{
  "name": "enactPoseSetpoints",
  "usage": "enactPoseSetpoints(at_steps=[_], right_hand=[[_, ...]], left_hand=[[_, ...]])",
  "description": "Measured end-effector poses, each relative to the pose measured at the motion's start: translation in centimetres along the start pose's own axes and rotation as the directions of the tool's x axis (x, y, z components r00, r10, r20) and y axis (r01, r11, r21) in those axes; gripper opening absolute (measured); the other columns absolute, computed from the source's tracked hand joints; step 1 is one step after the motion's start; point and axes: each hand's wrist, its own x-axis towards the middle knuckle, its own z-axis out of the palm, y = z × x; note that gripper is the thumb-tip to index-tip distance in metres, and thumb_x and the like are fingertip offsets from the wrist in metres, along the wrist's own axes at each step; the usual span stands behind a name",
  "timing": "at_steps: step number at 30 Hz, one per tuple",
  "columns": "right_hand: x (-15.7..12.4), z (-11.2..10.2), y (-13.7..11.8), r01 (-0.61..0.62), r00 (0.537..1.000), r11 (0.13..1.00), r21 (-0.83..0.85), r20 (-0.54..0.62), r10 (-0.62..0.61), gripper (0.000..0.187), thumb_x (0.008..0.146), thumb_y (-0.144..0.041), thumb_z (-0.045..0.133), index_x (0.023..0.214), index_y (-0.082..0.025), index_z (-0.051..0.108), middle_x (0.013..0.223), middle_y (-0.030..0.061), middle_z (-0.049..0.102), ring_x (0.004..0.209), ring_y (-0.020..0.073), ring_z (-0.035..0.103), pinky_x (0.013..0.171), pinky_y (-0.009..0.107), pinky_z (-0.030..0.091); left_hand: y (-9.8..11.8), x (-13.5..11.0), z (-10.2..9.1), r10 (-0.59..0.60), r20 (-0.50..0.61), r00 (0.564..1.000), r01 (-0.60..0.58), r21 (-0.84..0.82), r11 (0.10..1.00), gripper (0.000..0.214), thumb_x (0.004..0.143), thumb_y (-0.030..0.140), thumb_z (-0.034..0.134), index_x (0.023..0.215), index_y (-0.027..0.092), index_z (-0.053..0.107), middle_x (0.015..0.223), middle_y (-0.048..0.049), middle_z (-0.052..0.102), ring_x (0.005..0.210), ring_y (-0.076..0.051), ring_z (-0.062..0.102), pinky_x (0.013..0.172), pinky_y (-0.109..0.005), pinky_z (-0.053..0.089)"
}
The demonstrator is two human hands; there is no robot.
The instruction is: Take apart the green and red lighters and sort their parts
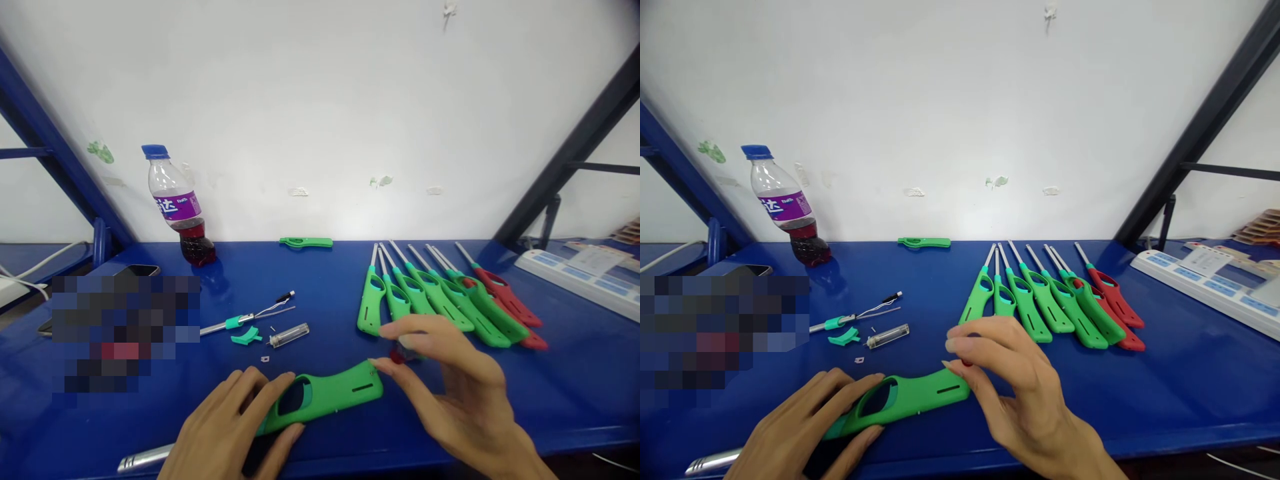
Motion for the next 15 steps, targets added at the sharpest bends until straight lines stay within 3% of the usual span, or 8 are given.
enactPoseSetpoints(at_steps=[6, 15], right_hand=[[0.20, -0.14, -0.29, -0.010, 0.999, 0.999, 0.050, 0.047, 0.008, 0.082, 0.091, 0.010, 0.065, 0.156, -0.038, 0.051, 0.127, 0.0040, 0.082, 0.109, 0.0234, 0.082, 0.086, 0.038, 0.070], [-0.76, 0.11, -0.01, -0.070, 0.996, 0.989, 0.133, 0.067, 0.062, 0.075, 0.094, 0.011, 0.061, 0.153, -0.035, 0.053, 0.136, 0.0062, 0.080, 0.112, 0.0249, 0.083, 0.078, 0.032, 0.073]], left_hand=[[-0.05, -0.16, 0.02, 0.019, 0.001, 1.000, -0.019, 0.017, 1.000, 0.038, 0.107, 0.049, 0.064, 0.142, 0.033, 0.064, 0.107, -0.0006, 0.074, 0.090, -0.018, 0.079, 0.083, -0.030, 0.069], [-0.04, -0.04, -0.10, 0.012, 0.020, 1.000, -0.012, 0.019, 1.000, 0.037, 0.107, 0.048, 0.065, 0.140, 0.032, 0.063, 0.107, -0.0008, 0.074, 0.088, -0.018, 0.079, 0.082, -0.029, 0.068]])
